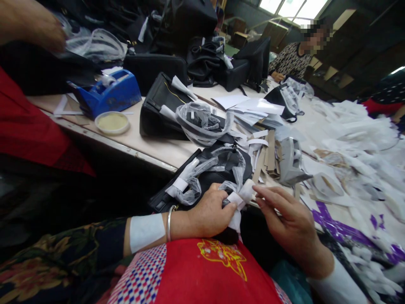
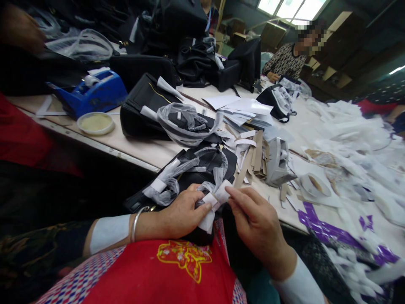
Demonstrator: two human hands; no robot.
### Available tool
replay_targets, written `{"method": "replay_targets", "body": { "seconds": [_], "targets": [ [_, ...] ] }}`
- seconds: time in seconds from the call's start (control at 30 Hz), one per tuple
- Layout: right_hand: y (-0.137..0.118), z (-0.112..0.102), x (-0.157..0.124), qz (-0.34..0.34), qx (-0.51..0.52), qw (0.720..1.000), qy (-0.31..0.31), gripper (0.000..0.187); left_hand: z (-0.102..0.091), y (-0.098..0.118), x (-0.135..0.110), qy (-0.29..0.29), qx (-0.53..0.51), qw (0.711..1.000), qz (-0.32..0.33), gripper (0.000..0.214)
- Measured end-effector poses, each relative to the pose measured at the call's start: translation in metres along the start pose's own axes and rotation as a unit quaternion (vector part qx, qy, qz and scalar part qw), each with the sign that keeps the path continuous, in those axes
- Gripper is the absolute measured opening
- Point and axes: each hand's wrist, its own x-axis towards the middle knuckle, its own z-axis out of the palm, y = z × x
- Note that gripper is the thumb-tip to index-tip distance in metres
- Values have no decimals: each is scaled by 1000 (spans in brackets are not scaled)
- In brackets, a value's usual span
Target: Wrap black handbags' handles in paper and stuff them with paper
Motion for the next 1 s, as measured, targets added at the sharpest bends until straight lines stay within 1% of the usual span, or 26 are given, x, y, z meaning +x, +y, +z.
{"method": "replay_targets", "body": {
  "seconds": [0.03, 0.1, 0.17, 0.27, 0.33, 0.47, 0.57, 0.67, 0.73, 0.8, 0.83, 0.87, 0.9, 0.93, 0.97, 1.0],
  "targets": [
    [-2, -1, -2, -37, -9, 999, 3, 39, 0, 0, 0, 0, 0, 1000, 3, 22],
    [-7, -1, -5, -91, -54, 994, -25, 40, 0, 0, 0, 3, -5, 1000, 13, 22],
    [-11, 3, -5, -110, -124, 985, -57, 39, 0, 1, 0, 7, -12, 1000, 27, 23],
    [-12, 11, -3, -106, -198, 970, -89, 43, -1, 3, -1, 9, -3, 999, 45, 21],
    [-12, 14, -1, -103, -219, 964, -110, 46, -2, 4, -2, 5, 9, 999, 50, 18],
    [-18, 12, 5, -99, -243, 953, -149, 50, -1, 4, -3, 4, 7, 998, 62, 15],
    [-29, 14, 7, -97, -259, 948, -159, 49, 1, 2, -2, 7, -12, 998, 67, 15],
    [-37, 19, 9, -99, -264, 947, -153, 51, 2, 1, -1, 2, -27, 998, 64, 16],
    [-38, 21, 11, -95, -254, 950, -153, 52, 2, 1, 0, 3, -26, 998, 63, 16],
    [-36, 18, 13, -85, -230, 956, -160, 52, 1, 2, -1, 8, -29, 998, 62, 15],
    [-34, 15, 13, -78, -211, 962, -155, 51, 0, 3, -1, 11, -31, 998, 58, 14],
    [-32, 11, 12, -69, -185, 971, -136, 49, -1, 3, -1, 12, -33, 998, 50, 13],
    [-29, 7, 9, -51, -154, 982, -101, 46, -2, 4, -1, 10, -33, 999, 38, 13],
    [-26, 4, 4, -20, -117, 992, -51, 40, -3, 4, -1, 7, -32, 999, 25, 14],
    [-24, 1, -2, 29, -77, 997, -1, 33, -4, 4, -1, 3, -31, 999, 13, 14],
    [-21, 1, -9, 92, -30, 995, 31, 24, -5, 4, -1, 0, -31, 1000, 5, 15]
  ]
}}
